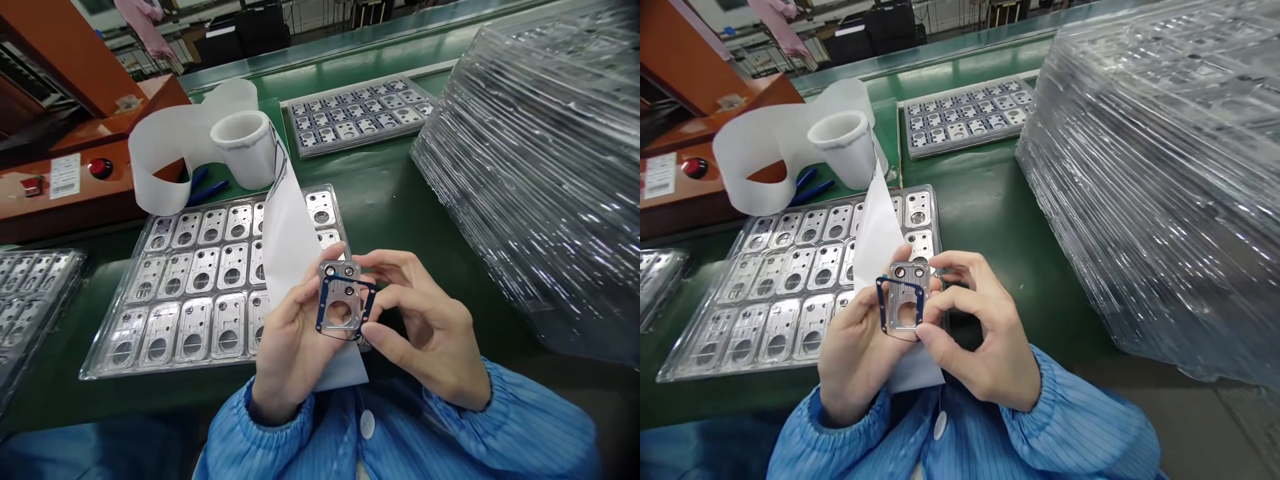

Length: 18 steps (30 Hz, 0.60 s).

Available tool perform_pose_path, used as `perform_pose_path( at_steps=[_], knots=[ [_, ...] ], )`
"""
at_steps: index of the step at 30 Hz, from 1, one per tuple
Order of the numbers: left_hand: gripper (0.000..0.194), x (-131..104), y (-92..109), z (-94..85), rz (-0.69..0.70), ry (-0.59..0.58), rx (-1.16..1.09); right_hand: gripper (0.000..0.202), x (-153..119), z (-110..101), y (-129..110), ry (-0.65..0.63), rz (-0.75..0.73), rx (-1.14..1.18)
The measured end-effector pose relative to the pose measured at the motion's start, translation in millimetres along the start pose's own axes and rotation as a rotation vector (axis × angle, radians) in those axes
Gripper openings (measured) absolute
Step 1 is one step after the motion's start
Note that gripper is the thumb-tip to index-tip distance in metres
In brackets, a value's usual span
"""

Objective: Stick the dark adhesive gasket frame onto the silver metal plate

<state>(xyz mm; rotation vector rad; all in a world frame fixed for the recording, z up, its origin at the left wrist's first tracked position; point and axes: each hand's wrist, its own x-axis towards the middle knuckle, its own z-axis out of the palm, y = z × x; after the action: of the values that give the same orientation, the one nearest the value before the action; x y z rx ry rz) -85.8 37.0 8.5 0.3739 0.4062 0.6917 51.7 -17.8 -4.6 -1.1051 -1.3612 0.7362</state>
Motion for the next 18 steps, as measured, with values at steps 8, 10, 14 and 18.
perform_pose_path(
  at_steps=[8,10,14,18],
  knots=[
    [0.033,0.1,-0.4,-0.1,0.028,0.031,0.063,0.009,-0.1,-0.9,-0.8,-0.001,0.011,-0.003],
    [0.034,-0.7,-0.5,0.1,0.015,0.021,0.054,0.010,-0.7,-0.9,-0.8,0.004,0.013,0.000],
    [0.034,-1.3,-0.6,0.2,-0.001,-0.028,0.002,0.009,-1.0,-0.8,-0.4,0.008,0.007,0.006],
    [0.035,-0.6,-1.2,-0.1,-0.004,-0.041,-0.015,0.008,-0.4,-0.9,-0.3,0.001,0.003,0.007]
  ],
)
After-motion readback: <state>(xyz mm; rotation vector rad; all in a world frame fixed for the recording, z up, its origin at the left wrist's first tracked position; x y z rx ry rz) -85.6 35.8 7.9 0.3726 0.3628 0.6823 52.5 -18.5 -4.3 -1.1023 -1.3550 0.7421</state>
